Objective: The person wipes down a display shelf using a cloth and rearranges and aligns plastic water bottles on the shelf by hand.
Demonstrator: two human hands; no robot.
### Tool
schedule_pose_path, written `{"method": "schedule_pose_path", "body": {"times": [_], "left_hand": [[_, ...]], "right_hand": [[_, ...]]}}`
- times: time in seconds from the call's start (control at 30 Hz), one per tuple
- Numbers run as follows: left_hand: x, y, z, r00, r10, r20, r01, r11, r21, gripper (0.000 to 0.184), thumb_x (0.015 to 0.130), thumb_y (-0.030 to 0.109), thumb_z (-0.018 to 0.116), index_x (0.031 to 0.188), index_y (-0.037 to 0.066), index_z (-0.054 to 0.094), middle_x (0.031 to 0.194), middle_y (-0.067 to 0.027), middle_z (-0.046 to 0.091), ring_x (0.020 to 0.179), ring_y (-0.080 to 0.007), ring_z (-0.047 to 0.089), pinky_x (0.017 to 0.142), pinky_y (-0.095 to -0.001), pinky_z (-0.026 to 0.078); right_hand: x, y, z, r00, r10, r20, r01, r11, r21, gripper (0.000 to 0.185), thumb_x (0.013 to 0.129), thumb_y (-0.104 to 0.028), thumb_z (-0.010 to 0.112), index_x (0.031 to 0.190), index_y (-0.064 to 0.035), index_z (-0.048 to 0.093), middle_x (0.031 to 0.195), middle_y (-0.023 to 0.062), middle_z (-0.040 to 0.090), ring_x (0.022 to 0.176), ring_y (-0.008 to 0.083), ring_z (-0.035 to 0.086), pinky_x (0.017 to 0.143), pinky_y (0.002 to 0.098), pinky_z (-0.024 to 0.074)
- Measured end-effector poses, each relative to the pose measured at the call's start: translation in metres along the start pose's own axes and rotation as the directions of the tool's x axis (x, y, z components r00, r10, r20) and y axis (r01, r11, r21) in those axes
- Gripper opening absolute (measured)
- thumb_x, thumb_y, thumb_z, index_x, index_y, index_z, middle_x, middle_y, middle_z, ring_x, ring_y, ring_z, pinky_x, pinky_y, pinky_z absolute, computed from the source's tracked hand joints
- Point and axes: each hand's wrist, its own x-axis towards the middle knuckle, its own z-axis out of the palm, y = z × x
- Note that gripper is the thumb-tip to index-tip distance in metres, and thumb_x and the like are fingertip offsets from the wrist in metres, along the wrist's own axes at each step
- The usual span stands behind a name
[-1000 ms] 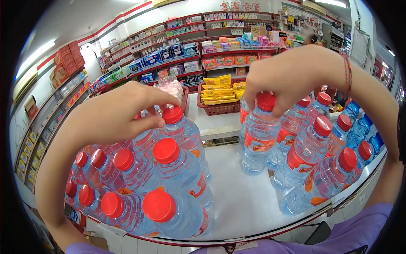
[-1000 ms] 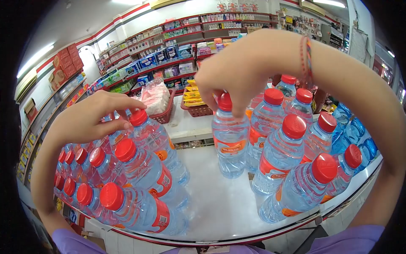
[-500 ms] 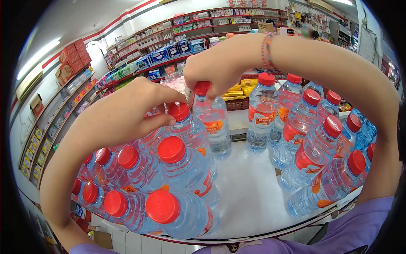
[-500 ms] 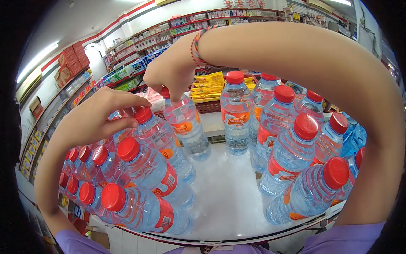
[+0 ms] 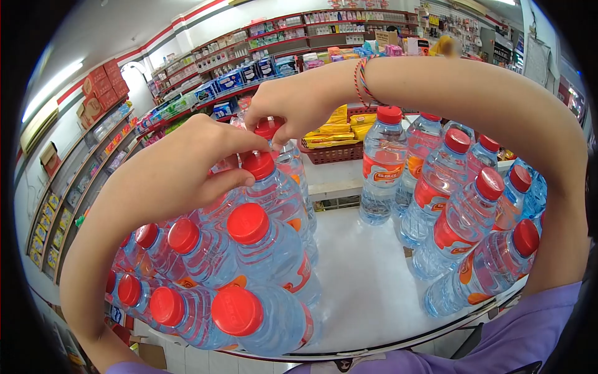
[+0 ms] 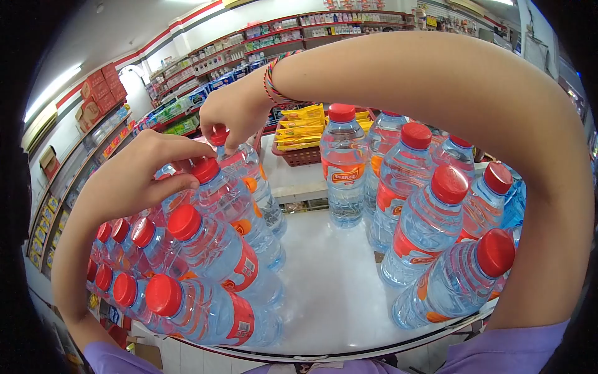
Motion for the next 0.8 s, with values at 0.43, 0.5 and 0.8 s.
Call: {"method": "schedule_pose_path", "body": {"times": [0.43,0.5,0.8], "left_hand": [[-0.006,-0.004,-0.002,0.998,0.064,0.005,-0.064,0.995,0.081,0.044,0.077,0.018,0.062,0.116,-0.003,0.055,0.097,-0.0175,0.062,0.089,-0.0299,0.061,0.081,-0.0387,0.047],[-0.005,-0.002,-0.004,0.998,0.068,0.015,-0.069,0.989,0.131,0.046,0.078,0.020,0.062,0.116,-0.002,0.054,0.098,-0.0174,0.061,0.092,-0.0300,0.059,0.082,-0.0387,0.046],[-0.007,0.002,-0.009,0.974,0.204,-0.098,-0.181,0.962,0.203,0.041,0.078,0.021,0.064,0.113,-0.001,0.057,0.094,-0.0149,0.061,0.083,-0.0265,0.061,0.077,-0.0380,0.047]], "right_hand": [[-0.076,-0.001,-0.038,0.613,0.624,0.484,-0.530,0.779,-0.334,0.051,0.066,-0.031,0.076,0.106,-0.0023,0.063,0.100,0.0123,0.063,0.092,0.0241,0.061,0.079,0.0367,0.0490],[-0.084,-0.005,-0.035,0.704,0.570,0.425,-0.513,0.821,-0.250,0.039,0.065,-0.025,0.074,0.094,-0.0007,0.067,0.085,0.0107,0.066,0.082,0.0215,0.063,0.071,0.0338,0.0510],[-0.077,-0.089,-0.048,0.869,0.388,0.307,-0.396,0.918,-0.040,0.033,0.062,-0.020,0.069,0.085,0.0045,0.066,0.074,0.0129,0.065,0.067,0.0212,0.063,0.062,0.0311,0.0522]]}}
